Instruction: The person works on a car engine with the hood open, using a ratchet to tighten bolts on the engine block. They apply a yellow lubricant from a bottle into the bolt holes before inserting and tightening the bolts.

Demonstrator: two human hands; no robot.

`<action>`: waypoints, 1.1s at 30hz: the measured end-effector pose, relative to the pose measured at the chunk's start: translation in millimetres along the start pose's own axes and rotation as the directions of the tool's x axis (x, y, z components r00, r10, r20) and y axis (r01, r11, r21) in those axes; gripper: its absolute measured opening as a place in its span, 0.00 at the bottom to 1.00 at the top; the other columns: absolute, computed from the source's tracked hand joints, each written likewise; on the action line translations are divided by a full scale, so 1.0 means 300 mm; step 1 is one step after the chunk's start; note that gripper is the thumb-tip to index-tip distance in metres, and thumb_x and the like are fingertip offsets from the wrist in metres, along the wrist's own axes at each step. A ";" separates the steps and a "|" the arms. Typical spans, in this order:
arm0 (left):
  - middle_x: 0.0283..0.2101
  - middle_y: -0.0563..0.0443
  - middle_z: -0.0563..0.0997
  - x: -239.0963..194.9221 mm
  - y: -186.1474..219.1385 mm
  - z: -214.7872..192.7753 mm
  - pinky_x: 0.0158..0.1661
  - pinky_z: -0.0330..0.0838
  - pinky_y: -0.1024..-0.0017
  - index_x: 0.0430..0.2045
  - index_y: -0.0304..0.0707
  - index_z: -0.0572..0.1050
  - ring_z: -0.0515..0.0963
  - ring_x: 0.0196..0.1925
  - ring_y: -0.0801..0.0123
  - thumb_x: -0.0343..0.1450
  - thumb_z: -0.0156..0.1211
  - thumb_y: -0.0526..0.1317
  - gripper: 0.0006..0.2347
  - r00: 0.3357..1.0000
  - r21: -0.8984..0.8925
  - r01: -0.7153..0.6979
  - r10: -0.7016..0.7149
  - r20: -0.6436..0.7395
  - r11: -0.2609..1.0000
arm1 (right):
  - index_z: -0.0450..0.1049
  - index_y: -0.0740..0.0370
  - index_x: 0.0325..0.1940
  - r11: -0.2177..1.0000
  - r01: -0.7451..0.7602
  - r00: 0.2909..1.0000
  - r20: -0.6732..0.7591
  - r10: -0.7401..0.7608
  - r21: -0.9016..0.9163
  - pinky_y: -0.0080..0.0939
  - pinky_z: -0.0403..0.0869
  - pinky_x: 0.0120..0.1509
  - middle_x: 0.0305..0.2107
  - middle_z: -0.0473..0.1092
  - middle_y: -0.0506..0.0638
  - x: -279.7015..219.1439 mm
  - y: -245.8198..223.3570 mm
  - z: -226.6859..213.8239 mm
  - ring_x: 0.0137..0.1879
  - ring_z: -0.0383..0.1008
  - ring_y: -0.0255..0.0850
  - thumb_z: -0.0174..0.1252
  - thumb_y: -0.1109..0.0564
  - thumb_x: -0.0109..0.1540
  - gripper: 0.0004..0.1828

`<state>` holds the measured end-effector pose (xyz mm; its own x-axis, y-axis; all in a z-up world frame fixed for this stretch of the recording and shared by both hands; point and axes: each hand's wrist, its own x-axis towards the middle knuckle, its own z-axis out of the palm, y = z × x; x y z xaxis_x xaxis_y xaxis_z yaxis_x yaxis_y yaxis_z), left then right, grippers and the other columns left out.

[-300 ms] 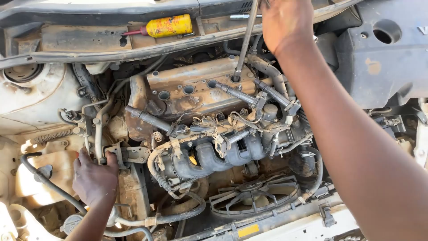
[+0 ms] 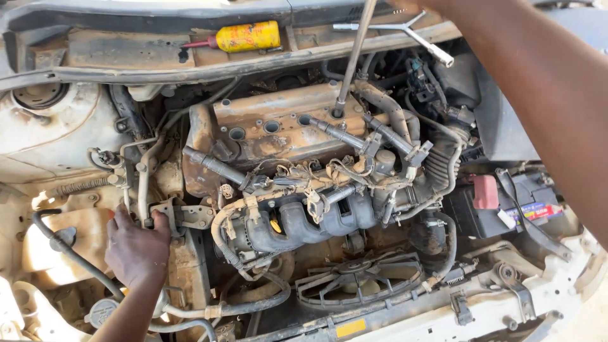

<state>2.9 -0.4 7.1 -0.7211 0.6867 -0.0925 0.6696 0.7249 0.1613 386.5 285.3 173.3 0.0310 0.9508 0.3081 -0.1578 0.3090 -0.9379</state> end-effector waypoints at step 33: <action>0.66 0.33 0.69 -0.014 0.057 -0.069 0.50 0.76 0.43 0.72 0.37 0.56 0.76 0.60 0.37 0.74 0.42 0.57 0.33 0.984 -0.025 0.118 -0.114 0.136 0.993 | 0.72 0.57 0.44 0.754 -0.643 0.762 -0.215 0.611 -0.135 0.41 0.73 0.37 0.22 0.65 0.45 0.282 -0.112 0.190 0.26 0.63 0.37 0.44 0.46 0.73 0.16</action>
<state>13.8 7.9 30.8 -0.7615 0.6008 -0.2430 0.5751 0.7993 0.1742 338.1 354.3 240.0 0.1389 0.9174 -0.3730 -0.0059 -0.3759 -0.9267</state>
